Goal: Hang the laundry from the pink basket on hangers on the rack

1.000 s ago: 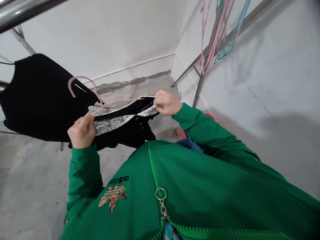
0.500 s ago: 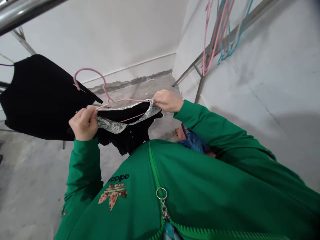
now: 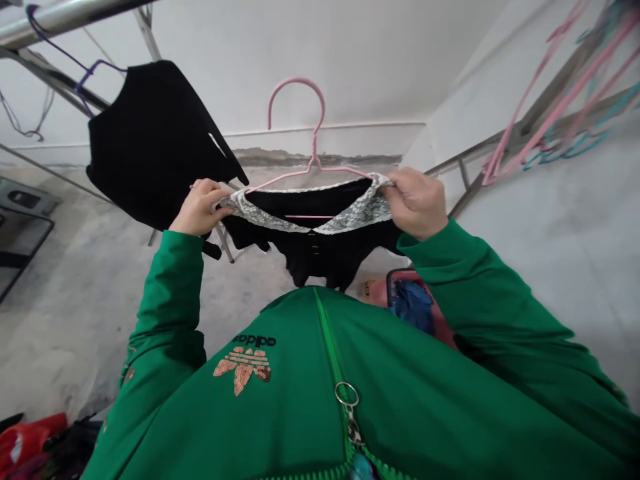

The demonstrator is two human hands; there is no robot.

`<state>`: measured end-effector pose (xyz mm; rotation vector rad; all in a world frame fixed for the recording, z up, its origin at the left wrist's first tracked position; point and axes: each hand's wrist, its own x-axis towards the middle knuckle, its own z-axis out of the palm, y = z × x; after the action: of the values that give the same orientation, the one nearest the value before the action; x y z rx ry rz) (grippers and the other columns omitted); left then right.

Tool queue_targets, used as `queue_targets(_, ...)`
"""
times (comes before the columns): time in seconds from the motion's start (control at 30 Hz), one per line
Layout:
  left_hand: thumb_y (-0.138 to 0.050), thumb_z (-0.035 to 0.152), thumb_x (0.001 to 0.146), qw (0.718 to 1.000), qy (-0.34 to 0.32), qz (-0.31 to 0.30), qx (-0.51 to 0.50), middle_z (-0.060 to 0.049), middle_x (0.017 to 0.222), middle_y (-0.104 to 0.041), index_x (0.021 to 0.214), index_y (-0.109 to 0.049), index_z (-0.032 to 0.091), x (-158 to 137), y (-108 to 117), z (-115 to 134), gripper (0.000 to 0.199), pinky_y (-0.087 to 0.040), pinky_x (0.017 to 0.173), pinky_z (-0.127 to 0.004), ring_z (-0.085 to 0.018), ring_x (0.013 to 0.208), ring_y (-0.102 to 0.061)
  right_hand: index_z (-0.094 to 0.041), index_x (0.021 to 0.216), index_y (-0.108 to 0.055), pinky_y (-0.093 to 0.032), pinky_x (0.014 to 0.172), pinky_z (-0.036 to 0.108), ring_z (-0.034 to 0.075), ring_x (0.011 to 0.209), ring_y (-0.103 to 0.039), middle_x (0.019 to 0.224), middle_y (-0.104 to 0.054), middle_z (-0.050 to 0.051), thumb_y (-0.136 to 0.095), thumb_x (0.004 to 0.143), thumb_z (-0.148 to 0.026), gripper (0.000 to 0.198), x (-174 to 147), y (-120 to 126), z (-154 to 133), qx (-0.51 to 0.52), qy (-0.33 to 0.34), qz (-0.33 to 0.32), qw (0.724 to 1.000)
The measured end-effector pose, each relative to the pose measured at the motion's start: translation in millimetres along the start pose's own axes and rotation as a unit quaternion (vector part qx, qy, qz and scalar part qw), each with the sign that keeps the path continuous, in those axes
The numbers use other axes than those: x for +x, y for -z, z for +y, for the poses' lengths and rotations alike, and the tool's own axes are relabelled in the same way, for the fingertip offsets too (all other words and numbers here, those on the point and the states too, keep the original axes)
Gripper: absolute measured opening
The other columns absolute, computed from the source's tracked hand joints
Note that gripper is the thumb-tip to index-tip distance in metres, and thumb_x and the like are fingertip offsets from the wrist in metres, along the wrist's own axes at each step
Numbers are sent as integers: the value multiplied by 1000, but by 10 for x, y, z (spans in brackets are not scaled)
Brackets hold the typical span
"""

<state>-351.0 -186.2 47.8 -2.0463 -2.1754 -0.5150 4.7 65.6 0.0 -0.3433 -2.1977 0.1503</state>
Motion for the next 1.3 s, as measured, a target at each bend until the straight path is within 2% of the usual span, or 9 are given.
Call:
queue_targets(0.13, -59, 46, 87, 999, -18, 28, -14, -13, 114, -56, 117, -63, 18, 114, -110, 240, 42, -45, 94, -46, -28, 108, -52, -17, 90, -66, -50, 63, 33, 21, 72, -65, 78, -68, 10, -39, 99, -36, 34, 55, 3, -18, -2, 19, 9, 1000)
queue_targets(0.3, -35, 44, 99, 998, -14, 25, -50, -7, 85, -58, 92, -63, 17, 342, -331, 465, 39, -46, 74, -32, -19, 81, -57, -20, 91, -64, -50, 65, 33, 19, 71, -63, 76, -64, 6, -39, 99, -41, 34, 155, 37, 29, 9, 22, -3, 1000)
queue_targets(0.47, -29, 59, 98, 984, -1, 179, -23, -4, 74, -56, 81, -57, 18, 407, -239, 521, 53, -41, 65, -30, -16, 69, -55, -20, 96, -64, -52, 71, 33, 19, 79, -64, 84, -66, 7, -38, 100, -44, 36, 253, 182, 203, 23, 23, -47, 998)
queue_targets(0.6, -20, 67, 97, 965, 14, 263, 9, -2, 70, -54, 76, -55, 18, 505, -119, 657, 63, -34, 60, -29, -12, 60, -50, -20, 95, -64, -52, 68, 32, 19, 77, -64, 83, -67, 6, -36, 98, -55, 46, 173, 78, 331, 59, 11, -123, 991)
queue_targets(0.8, 0, 75, 89, 983, -18, 175, 59, -5, 74, -58, 91, -63, 18, 626, -45, 828, 84, -35, 62, -32, -16, 67, -53, -21, 92, -63, -53, 72, 35, 19, 78, -64, 82, -66, 6, -27, 99, -57, 51, 82, -110, 305, 71, -32, -90, 993)
queue_targets(0.9, -12, 83, 84, 992, -5, 124, 23, -3, 76, -59, 103, -63, 18, 553, 51, 637, 86, -38, 63, -31, -15, 67, -51, -21, 89, -63, -54, 73, 36, 19, 77, -64, 81, -67, 7, -32, 98, -54, 46, 111, -39, 301, 69, -41, -46, 996)
queue_targets(1.1, -36, 78, 86, 999, -1, 45, -27, -2, 76, -58, 81, -65, 18, 300, 264, 167, 67, -46, 69, -33, -15, 72, -50, -22, 85, -65, -53, 72, 36, 21, 78, -65, 79, -67, 8, -41, 95, -49, 37, 68, 30, 354, 64, -68, -41, 995)
queue_targets(1.2, -50, 67, 88, 997, -27, 71, 15, -7, 98, -62, 97, -68, 14, 279, 249, 178, 57, -47, 89, -41, -19, 94, -54, -24, 84, -65, -53, 70, 35, 21, 75, -64, 76, -65, 7, -41, 94, -50, 37, 54, -35, 341, 65, -87, -65, 992)
queue_targets(1.3, -50, 57, 93, 999, -42, 30, 16, -9, 103, -63, 110, -65, 11, 302, 119, 333, 52, -48, 89, -40, -20, 97, -55, -22, 85, -64, -52, 68, 36, 21, 74, -64, 76, -67, 8, -40, 95, -49, 38, 109, -78, 296, 66, -46, -52, 995)
